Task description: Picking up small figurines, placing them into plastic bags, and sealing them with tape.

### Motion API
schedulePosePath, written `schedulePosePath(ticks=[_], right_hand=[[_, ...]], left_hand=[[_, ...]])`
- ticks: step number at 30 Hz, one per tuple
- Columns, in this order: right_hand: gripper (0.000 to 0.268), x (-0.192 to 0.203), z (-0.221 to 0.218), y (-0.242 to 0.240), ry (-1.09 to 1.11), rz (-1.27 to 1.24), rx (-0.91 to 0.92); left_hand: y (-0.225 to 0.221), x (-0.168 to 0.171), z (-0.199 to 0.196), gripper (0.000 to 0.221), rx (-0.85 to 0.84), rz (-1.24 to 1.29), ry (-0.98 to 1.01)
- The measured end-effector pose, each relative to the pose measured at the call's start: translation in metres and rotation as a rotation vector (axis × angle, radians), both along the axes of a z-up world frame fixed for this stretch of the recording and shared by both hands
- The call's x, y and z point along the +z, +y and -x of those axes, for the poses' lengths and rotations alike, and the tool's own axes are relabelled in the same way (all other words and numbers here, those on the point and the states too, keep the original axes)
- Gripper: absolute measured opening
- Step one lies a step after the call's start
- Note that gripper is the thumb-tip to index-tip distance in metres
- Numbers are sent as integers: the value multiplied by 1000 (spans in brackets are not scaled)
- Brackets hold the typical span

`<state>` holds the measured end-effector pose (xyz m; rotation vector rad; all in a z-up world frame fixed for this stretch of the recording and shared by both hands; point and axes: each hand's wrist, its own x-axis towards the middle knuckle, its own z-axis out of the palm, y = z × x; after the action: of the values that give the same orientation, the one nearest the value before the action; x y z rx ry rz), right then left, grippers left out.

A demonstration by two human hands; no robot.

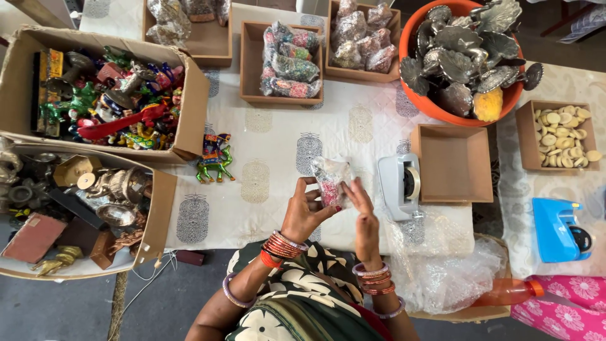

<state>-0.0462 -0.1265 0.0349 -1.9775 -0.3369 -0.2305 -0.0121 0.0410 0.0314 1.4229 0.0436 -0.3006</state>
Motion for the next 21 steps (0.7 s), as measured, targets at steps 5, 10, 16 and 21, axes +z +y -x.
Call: schedulePosePath(ticks=[5, 10, 16, 21], right_hand=[[59, -13, 10, 25, 113, -171, -121], [55, -19, 11, 63, 324, -329, -91], [38, -23, 3, 94, 352, -651, -128], [32, -18, -1, 133, 382, -765, -181]], left_hand=[[13, -2, 7, 70, 75, -264, -230], [32, -21, 16, 67, 58, -707, -548], [61, 3, 33, 83, 53, -889, -850], [95, -1, 39, 80, -28, -904, -833]])
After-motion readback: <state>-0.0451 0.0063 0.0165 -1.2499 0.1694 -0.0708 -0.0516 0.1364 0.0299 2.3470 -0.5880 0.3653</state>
